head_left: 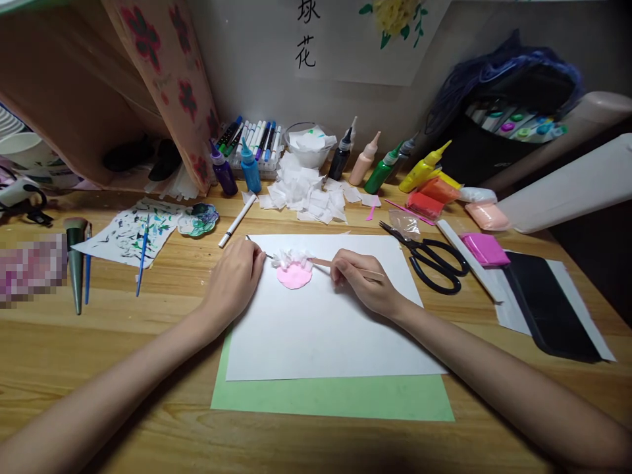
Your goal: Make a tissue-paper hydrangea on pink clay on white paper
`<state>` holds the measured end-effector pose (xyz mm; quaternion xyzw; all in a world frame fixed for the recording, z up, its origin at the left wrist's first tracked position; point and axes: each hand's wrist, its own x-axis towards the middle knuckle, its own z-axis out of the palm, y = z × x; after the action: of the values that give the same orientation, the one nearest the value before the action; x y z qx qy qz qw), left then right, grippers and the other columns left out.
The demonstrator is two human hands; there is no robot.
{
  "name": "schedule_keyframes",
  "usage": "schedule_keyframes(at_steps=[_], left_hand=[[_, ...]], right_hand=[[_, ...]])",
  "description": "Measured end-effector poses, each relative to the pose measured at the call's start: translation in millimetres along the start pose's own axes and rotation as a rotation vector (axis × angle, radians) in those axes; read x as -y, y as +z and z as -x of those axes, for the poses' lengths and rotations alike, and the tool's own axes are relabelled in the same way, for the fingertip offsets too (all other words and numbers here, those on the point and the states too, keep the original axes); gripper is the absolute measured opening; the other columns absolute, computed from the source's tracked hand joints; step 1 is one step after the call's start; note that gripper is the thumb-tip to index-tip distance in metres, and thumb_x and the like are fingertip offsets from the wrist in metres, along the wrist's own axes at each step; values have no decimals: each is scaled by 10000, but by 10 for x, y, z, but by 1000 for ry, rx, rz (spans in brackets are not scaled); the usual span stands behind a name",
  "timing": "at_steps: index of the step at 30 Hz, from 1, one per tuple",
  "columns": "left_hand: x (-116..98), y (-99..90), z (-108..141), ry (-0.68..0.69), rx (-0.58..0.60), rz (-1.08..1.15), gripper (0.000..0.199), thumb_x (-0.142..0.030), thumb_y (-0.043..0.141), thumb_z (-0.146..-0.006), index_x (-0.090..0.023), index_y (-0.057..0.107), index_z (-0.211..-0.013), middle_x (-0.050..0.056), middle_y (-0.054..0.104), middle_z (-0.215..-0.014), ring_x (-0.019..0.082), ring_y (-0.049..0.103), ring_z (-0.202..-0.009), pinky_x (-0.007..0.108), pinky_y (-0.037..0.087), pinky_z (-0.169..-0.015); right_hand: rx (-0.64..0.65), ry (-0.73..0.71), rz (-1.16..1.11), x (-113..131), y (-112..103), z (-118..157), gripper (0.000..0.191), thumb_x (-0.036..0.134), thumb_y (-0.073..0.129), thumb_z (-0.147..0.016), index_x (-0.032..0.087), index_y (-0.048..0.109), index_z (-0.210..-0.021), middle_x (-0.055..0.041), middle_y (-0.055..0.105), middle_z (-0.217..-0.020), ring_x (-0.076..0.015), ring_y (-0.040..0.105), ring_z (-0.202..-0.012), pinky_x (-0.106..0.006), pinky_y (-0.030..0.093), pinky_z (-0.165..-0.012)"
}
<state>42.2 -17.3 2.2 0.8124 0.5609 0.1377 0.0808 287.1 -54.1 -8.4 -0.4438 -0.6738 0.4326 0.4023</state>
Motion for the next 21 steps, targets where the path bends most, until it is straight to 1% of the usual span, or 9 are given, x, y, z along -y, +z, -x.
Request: schedule_keyframes(at_steps=[2,5,11,14,17,19,21], left_hand=[[24,29,9,18,-2,42,142,-257,400,-920,-175,496,-854,76,571,-863,216,514,-824,341,395,-724],[21,41,9,23,-2,75,119,-245,418,-916,-176,486,-847,65,558,-849,210,506,-814,340,398,-725],[23,44,1,12,3,96,113,-244,426,-914,-181,481,-838,61,549,-840,209,500,-804,343,400,-717],[27,46,-2,10,12,90,115,-244,424,-916,-184,480,-835,61,549,-841,209,499,-800,345,399,-715],[28,43,-6,10,15,90,118,-251,425,-917,-189,476,-831,55,546,-832,207,498,-790,341,398,-708],[29,38,-8,10,21,90,123,-258,422,-919,-189,477,-834,55,545,-830,207,498,-786,341,397,-704],[31,35,-8,7,32,87,131,-267,420,-921,-189,481,-837,56,545,-832,209,500,-786,341,397,-700]], right_hand=[[-13,25,-36,2,-1,-42,427,452,386,-950,184,536,-653,2,535,-605,-108,493,-553,-241,378,-548],[2,41,-49,7,-30,-137,456,476,374,-947,187,520,-626,9,519,-561,-107,480,-523,-244,369,-533],[96,-26,38,44,-110,-423,554,511,313,-951,190,438,-518,31,415,-481,-82,413,-453,-232,317,-489],[143,-71,13,83,-98,-607,583,575,321,-920,196,386,-482,40,343,-471,-74,389,-434,-227,278,-454],[172,-43,-47,85,-62,-767,607,600,310,-912,198,358,-460,41,324,-464,-66,346,-418,-230,267,-443],[153,4,-97,47,-40,-815,621,598,298,-919,199,348,-446,40,321,-449,-64,309,-405,-234,265,-436],[100,38,-152,-10,-24,-797,630,590,303,-924,202,346,-430,38,317,-426,-67,290,-392,-241,260,-423]])
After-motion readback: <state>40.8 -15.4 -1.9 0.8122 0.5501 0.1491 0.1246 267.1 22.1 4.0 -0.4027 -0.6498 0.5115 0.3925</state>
